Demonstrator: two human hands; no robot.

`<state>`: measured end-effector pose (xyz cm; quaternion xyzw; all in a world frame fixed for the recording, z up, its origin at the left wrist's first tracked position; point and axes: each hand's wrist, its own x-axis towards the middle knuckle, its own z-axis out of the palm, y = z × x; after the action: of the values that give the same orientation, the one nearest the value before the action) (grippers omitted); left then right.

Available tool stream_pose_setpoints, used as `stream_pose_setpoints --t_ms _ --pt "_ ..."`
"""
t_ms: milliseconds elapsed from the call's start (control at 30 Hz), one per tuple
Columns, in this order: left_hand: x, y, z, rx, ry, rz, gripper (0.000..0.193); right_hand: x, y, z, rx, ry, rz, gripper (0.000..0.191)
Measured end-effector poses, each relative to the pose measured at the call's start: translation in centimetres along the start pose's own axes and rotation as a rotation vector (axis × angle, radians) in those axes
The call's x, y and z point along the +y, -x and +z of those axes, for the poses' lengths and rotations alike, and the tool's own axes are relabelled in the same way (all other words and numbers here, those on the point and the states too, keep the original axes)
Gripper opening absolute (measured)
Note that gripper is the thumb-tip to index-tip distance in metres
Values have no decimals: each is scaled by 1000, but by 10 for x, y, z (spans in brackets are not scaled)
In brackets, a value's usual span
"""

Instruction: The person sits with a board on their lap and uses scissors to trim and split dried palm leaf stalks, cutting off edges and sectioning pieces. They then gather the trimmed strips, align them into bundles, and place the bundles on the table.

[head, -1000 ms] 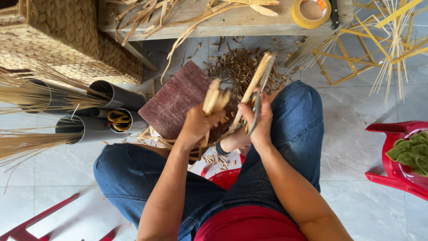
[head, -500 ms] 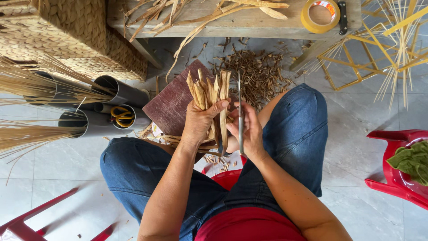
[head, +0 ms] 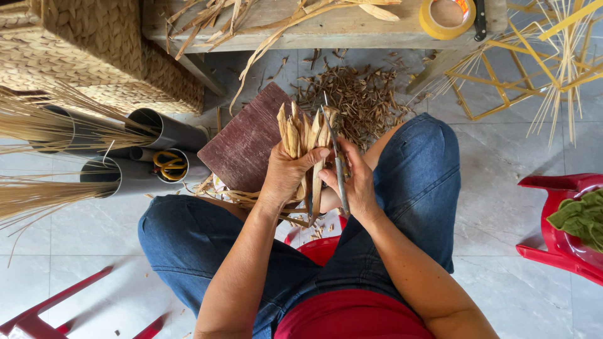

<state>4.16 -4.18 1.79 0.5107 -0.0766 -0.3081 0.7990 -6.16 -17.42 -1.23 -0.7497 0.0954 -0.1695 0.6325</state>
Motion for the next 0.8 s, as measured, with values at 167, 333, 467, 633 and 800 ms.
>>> stream_pose_setpoints --t_ms 167,333,467,633,800 --pt "0 1 -1 13 -34 1 27 0 1 -1 -1 -16 -27 70" --pt "3 0 -2 -1 -10 -4 27 4 -1 -1 24 9 33 64" --pt "5 1 -2 0 13 -28 26 6 0 0 6 -171 -28 55" --pt "6 2 -2 -31 69 -38 29 5 0 -2 59 -220 159 42" --pt "6 0 -3 -14 -22 -36 32 2 -3 -5 94 -263 114 42"
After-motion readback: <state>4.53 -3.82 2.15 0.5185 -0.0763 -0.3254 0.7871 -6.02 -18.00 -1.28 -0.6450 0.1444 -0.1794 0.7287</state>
